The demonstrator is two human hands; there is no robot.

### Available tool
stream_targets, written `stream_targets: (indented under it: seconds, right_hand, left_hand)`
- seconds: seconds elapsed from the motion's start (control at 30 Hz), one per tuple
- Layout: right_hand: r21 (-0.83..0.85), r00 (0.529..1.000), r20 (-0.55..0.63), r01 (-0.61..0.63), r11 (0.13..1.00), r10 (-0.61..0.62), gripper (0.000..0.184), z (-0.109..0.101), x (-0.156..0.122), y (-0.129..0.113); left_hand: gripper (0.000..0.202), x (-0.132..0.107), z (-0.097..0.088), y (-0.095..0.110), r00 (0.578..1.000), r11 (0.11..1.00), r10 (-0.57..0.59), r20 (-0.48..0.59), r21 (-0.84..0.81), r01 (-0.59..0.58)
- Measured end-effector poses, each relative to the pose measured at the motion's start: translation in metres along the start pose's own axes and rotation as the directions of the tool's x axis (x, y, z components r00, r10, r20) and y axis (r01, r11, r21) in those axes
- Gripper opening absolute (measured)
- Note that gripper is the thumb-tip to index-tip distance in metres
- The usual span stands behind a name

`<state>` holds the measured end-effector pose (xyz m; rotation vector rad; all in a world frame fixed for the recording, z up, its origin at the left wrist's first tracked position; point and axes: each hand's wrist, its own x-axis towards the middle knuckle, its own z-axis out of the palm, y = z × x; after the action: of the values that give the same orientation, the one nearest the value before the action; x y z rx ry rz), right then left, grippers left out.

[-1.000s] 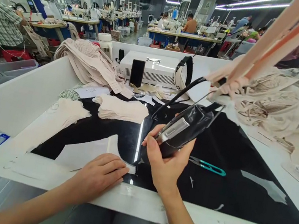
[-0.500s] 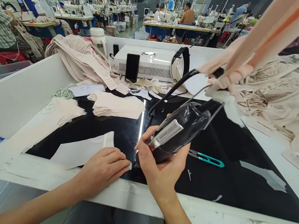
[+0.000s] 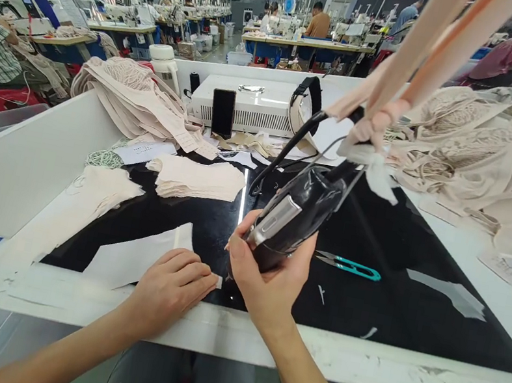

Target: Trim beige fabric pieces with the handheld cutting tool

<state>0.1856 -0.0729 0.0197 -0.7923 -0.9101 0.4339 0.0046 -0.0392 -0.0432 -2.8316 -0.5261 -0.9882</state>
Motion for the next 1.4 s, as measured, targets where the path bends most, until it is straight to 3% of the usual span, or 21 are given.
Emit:
stream_targets:
  seconds: [0.33,1.07,1.4]
  right_hand:
    - [0.034,1.000,0.001,-0.011,0.999,0.011,0.044,0.004,0.001,-0.001]
    - [0.019,0.999,0.032,0.017,1.000,-0.018,0.034,0.003,0.000,0.001]
    - [0.033,0.999,0.030,-0.027,0.999,0.026,0.052,-0.001,-0.003,-0.001]
  left_hand:
    - [0.018,0.006,-0.003,0.009,0.999,0.994,0.029,-0.025,0.105,-0.027]
    - [0.022,0.009,-0.003,0.014,1.000,0.993,0.014,0.010,0.114,-0.015]
    - [0.013,0.007,-0.003,0.011,0.999,0.995,-0.007,0.035,0.097,0.003]
